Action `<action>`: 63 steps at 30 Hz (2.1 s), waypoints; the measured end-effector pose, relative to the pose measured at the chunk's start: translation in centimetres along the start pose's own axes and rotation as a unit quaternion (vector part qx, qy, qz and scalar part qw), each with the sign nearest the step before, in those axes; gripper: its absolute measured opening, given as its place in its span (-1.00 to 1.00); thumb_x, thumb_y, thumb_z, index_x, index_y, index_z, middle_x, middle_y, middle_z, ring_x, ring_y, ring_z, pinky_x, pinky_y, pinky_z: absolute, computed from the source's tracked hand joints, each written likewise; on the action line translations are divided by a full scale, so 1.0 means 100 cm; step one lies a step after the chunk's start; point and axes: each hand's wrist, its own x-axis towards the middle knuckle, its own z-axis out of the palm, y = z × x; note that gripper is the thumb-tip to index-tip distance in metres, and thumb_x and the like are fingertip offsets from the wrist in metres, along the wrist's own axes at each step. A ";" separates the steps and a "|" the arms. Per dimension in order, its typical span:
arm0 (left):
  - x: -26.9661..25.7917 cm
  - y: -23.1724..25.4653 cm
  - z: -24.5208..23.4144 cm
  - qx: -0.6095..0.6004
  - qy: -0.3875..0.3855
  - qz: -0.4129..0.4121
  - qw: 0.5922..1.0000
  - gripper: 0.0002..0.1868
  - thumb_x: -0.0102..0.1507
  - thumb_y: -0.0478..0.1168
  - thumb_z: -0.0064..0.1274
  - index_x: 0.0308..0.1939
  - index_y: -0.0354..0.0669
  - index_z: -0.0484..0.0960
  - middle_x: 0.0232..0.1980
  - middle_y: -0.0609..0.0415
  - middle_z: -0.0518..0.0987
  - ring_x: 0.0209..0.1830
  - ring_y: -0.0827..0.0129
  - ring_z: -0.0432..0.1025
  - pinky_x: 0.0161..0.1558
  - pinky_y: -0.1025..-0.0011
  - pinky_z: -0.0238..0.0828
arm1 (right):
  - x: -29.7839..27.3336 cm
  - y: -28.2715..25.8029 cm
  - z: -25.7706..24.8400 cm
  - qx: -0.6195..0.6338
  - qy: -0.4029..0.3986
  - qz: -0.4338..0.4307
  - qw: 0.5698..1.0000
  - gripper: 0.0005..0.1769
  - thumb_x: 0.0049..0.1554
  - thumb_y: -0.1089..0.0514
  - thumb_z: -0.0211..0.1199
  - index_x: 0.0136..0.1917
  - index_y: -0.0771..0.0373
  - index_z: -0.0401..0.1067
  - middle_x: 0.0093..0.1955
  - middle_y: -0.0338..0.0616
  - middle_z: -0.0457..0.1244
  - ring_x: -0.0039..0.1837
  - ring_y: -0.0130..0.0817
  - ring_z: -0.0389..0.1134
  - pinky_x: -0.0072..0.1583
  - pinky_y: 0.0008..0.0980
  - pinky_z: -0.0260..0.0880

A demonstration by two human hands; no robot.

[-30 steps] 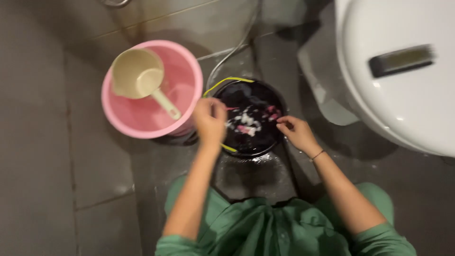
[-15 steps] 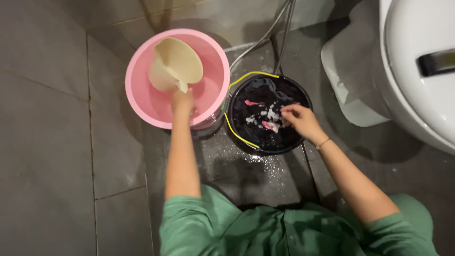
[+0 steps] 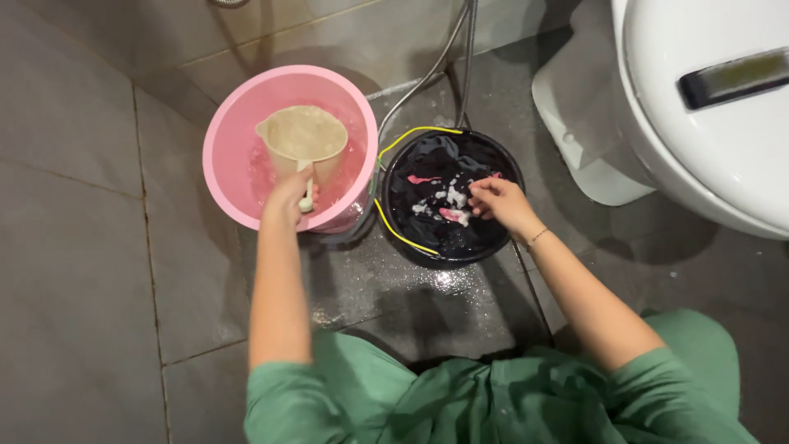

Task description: Washing clothes by hand in a bucket and repairing a showerhead in a bathroom.

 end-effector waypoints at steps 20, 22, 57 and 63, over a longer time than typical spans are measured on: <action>-0.229 0.054 0.048 0.187 -0.082 0.080 0.976 -0.72 0.33 -0.21 -0.01 0.08 -0.25 0.47 -0.37 0.09 0.45 -0.66 0.53 0.29 -0.68 0.51 0.22 | 0.179 0.079 0.112 0.385 0.041 0.149 0.910 -0.74 0.33 0.13 -0.05 0.04 0.30 0.41 -0.19 -0.06 0.35 -0.18 -0.22 0.41 -0.12 -0.24 0.51; -0.230 0.058 0.056 0.198 -0.067 0.088 0.974 -0.69 0.34 -0.21 0.02 0.10 -0.30 0.41 -0.35 0.06 0.46 -0.63 0.53 0.30 -0.66 0.50 0.26 | 0.202 0.092 0.115 0.397 0.062 0.152 0.903 -0.72 0.32 0.19 -0.08 0.03 0.31 0.45 -0.23 -0.06 0.34 -0.23 -0.25 0.40 -0.15 -0.26 0.51; -0.145 -0.001 0.007 0.551 0.209 0.239 0.771 -0.60 0.32 -0.04 0.06 0.02 -0.33 0.44 -0.19 -0.35 0.62 -0.13 -0.29 0.52 -0.11 -0.15 0.41 | -0.032 0.001 -0.004 -0.492 0.070 -0.402 0.769 -0.32 0.07 0.02 0.41 0.40 0.26 0.33 0.45 0.20 0.18 0.48 0.21 0.13 0.41 0.08 0.15; -0.156 -0.011 0.037 0.573 0.376 0.470 0.556 -0.42 0.00 -0.16 0.21 0.07 -0.31 0.52 0.10 -0.32 0.59 0.20 -0.19 0.43 0.08 -0.24 0.22 | -0.032 0.023 0.007 -0.544 0.008 -0.389 0.743 -0.03 -0.07 -0.13 0.46 0.53 0.13 0.17 0.51 0.21 0.07 0.48 0.31 0.04 0.44 0.10 0.15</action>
